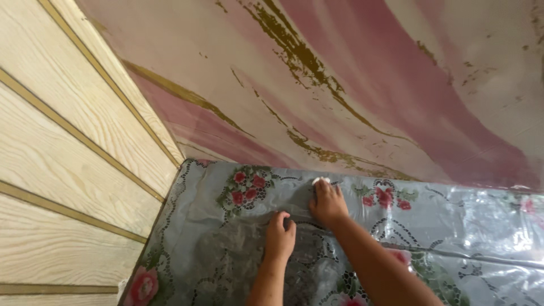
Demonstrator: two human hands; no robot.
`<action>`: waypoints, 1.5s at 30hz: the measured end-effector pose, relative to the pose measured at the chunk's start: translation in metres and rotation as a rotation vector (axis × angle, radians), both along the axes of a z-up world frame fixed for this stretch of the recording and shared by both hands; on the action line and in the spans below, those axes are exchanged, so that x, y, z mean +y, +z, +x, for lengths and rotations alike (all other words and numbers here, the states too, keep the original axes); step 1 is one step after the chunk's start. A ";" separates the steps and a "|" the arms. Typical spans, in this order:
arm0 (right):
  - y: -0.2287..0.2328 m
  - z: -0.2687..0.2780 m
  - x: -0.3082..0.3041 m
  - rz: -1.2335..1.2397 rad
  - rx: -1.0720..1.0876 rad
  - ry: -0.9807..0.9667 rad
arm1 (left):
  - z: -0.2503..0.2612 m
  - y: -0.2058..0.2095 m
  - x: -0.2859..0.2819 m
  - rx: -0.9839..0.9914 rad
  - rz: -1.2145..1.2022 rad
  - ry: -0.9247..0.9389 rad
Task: The person wipes a floral-patterned table surface with a white tissue, moving methodically across the tabletop. The person occasionally repositions a tissue box on the table while continuing to wipe different areas.
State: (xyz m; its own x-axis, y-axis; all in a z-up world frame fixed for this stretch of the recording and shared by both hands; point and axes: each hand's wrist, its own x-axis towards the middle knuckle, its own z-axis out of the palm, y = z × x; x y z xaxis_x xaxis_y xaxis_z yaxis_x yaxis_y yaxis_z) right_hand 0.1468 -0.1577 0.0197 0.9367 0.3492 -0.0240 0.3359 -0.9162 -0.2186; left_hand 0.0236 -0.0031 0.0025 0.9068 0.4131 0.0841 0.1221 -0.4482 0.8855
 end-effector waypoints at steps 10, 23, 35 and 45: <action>-0.004 -0.041 -0.016 0.060 -0.019 0.004 | 0.010 -0.018 -0.010 -0.068 0.017 0.045; -0.021 0.024 0.044 0.068 0.002 -0.171 | -0.016 -0.016 0.094 -0.030 0.130 0.182; -0.014 0.007 0.151 0.102 0.028 -0.039 | -0.052 -0.016 0.157 -0.008 0.184 0.178; -0.022 0.008 0.237 0.053 0.052 0.147 | -0.062 -0.009 0.168 -0.071 -0.084 0.180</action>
State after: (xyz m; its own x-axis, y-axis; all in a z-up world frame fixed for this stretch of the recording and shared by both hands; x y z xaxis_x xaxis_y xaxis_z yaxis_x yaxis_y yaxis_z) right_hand 0.1549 0.0796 -0.0020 0.8732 0.4849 -0.0489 0.4528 -0.8444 -0.2863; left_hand -0.0386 0.1647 -0.0061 0.8108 0.5760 0.1041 0.1291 -0.3495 0.9280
